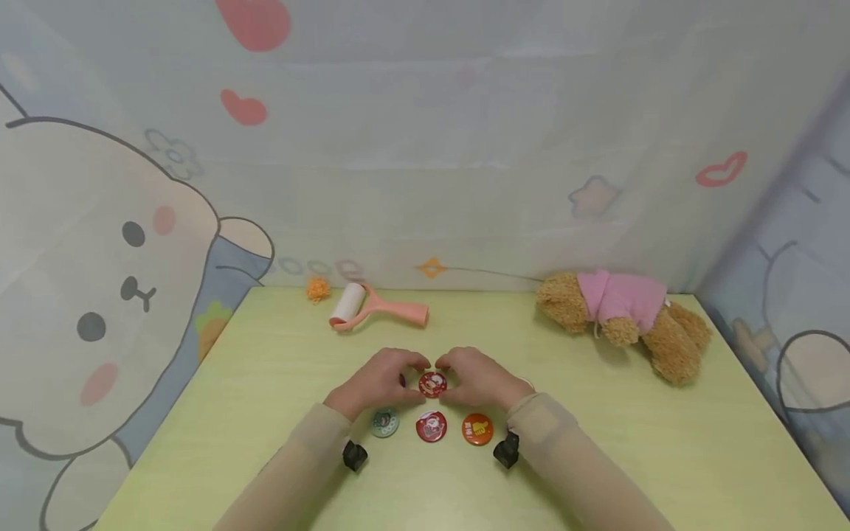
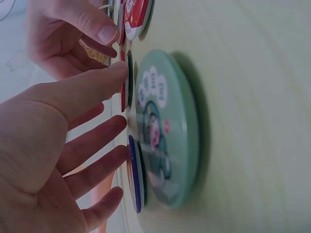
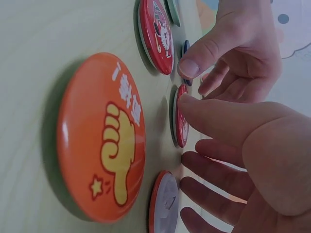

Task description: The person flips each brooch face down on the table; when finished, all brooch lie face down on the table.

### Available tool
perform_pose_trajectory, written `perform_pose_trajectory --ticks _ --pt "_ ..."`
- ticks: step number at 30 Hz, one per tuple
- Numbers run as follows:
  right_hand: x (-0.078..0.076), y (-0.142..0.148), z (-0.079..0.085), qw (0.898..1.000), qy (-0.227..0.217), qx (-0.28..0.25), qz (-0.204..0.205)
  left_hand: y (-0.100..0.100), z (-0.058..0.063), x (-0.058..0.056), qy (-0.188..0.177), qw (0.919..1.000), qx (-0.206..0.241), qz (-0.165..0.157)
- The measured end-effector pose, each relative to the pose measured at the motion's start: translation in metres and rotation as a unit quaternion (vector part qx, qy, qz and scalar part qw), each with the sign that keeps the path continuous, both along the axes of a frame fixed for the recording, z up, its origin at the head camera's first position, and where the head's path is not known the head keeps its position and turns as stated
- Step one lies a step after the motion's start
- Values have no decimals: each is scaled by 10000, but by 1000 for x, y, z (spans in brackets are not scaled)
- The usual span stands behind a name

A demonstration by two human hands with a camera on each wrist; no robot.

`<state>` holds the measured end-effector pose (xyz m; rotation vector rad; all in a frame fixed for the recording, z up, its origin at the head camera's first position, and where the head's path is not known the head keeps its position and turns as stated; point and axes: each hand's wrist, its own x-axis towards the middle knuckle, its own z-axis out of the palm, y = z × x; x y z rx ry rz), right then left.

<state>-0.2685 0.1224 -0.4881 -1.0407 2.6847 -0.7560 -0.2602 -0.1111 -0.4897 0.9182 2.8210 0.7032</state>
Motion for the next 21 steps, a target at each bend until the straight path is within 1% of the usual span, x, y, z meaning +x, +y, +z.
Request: perform_pose_trajectory --ticks 4,11,21 --pt "1 -1 0 9999 120 0 24 0 1 0 27 10000 -3 -44" --pt "4 -2 -1 9999 70 -70 -47 2 1 1 -80 10000 1 -4" --pt "4 -4 -1 9991 398 -140 68 3 1 0 -5 10000 -32 -18"
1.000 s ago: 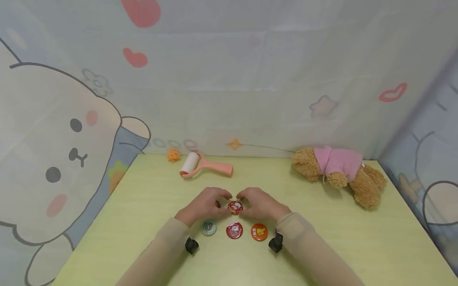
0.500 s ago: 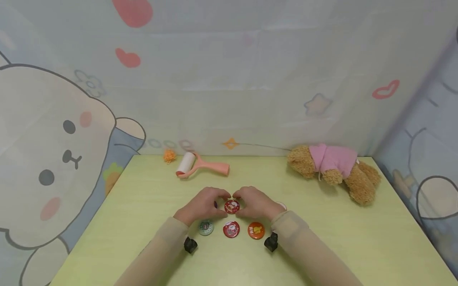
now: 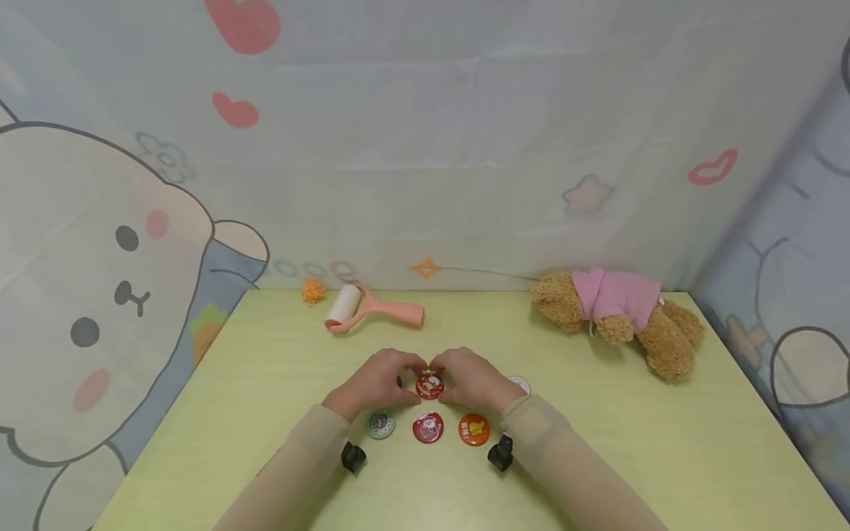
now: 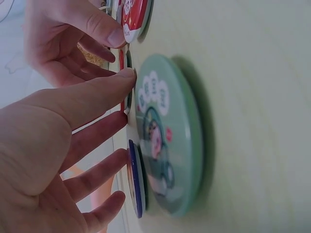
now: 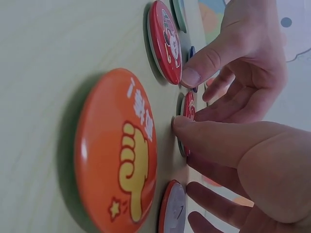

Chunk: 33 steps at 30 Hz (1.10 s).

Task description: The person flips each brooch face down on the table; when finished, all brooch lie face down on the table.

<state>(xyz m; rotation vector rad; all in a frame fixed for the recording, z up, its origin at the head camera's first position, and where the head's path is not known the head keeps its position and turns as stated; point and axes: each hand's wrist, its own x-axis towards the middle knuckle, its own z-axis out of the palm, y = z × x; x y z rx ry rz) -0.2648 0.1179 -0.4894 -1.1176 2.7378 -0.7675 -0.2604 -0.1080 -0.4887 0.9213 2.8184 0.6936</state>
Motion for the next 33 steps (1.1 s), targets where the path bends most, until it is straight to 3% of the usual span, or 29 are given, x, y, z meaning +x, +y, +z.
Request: perform_pose_trajectory --ticks 22,33 --pt "0 -3 -5 9999 10 -128 -82 2 -7 -3 -9 9999 84 108" --pt "-1 -2 -4 9999 -73 -142 -65 0 -12 -4 185 9997 169 -51"
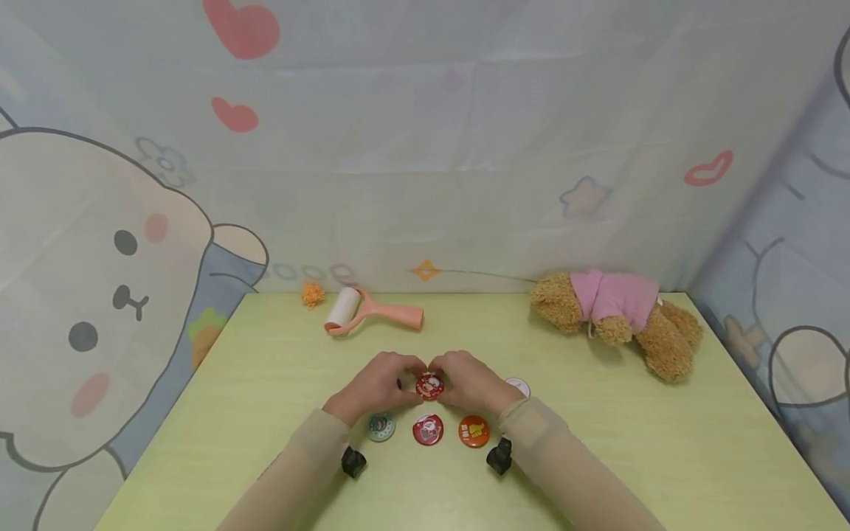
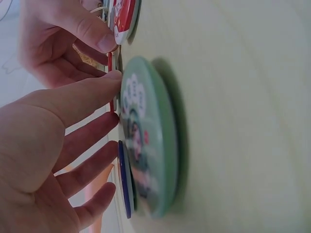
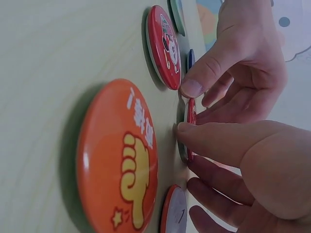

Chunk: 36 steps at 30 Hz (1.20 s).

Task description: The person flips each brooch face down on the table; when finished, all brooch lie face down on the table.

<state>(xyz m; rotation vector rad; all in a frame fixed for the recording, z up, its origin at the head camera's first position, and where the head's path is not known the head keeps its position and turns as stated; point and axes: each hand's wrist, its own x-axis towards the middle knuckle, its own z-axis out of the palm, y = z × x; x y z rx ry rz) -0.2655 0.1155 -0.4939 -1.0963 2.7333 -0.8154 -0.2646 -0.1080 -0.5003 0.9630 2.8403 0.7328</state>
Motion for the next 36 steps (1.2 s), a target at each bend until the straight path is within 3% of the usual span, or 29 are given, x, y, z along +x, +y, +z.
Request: perform_pose_trajectory --ticks 10,22,30,36 --pt "-1 4 2 9997 -100 -160 -139 0 7 1 -161 9988 457 -87" --pt "-1 5 1 9982 -107 -586 45 -5 5 0 592 9941 740 -535" --pt "-2 8 4 9971 33 -742 152 -6 5 -1 392 9913 1061 -669" --pt "-2 9 2 9967 128 -782 200 -7 6 0 398 9921 970 -683"
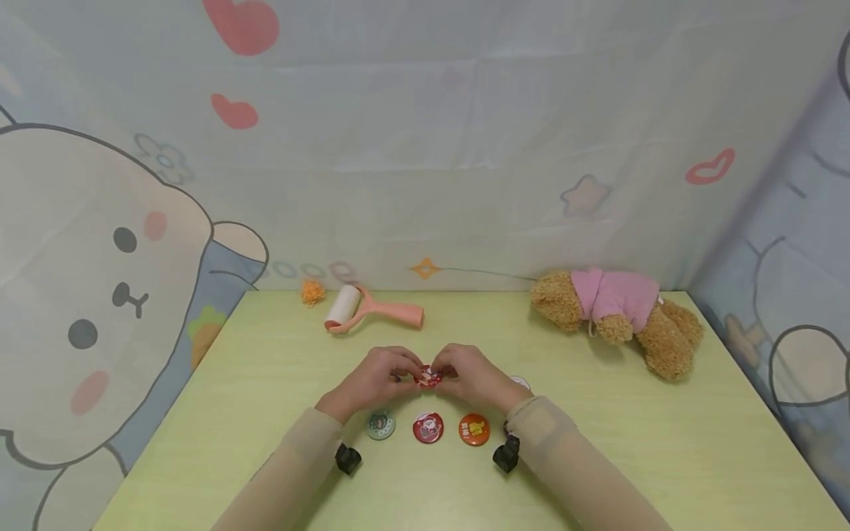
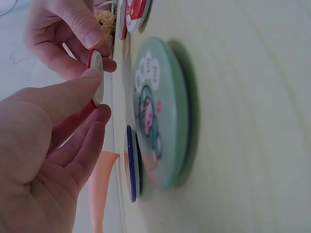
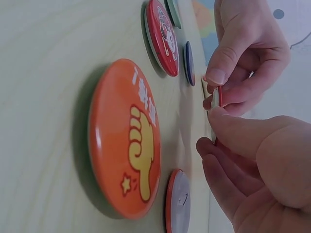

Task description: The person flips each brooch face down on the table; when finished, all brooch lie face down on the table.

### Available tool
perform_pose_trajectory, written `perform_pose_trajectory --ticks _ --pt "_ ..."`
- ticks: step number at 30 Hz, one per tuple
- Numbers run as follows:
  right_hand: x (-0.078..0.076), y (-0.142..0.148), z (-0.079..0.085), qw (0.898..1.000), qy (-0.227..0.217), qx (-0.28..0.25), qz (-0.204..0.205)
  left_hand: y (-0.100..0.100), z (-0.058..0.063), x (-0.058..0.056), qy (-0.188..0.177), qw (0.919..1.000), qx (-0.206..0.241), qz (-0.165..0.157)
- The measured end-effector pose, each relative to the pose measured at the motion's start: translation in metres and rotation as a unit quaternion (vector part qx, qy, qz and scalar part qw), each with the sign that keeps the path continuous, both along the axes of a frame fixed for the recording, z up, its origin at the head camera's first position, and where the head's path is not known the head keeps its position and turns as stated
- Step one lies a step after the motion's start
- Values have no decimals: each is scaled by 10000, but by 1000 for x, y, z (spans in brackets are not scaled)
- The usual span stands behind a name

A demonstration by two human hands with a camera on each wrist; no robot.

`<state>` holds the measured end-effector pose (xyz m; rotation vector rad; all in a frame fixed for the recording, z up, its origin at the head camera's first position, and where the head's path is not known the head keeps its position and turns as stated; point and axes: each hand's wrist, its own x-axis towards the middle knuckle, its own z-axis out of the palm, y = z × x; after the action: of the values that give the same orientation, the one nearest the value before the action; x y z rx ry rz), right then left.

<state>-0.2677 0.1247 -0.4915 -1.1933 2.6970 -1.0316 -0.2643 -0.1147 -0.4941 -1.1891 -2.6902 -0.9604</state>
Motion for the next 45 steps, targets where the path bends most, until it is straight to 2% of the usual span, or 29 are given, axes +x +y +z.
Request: perform_pose_trajectory --ticks 8,17,24,29,33,36,45 --pt "-1 4 -2 10000 51 -67 1 1 0 0 -80 9996 253 -21" --pt "1 8 -4 9995 -230 -229 -57 1 0 1 279 9991 132 280" --pt "1 5 -3 9999 -82 -16 -121 -1 -2 1 387 9985 41 372" --pt "1 4 -1 9997 22 43 -238 -1 0 0 193 9991 89 367" --pt "0 5 -2 9998 -22 27 -220 0 0 -1 -111 9990 60 430" --pt "-1 5 -3 9996 -86 14 -258 1 0 -2 -182 9989 101 428" --pt "-2 5 -4 9991 -158 -144 -365 1 0 -2 214 9985 58 510"
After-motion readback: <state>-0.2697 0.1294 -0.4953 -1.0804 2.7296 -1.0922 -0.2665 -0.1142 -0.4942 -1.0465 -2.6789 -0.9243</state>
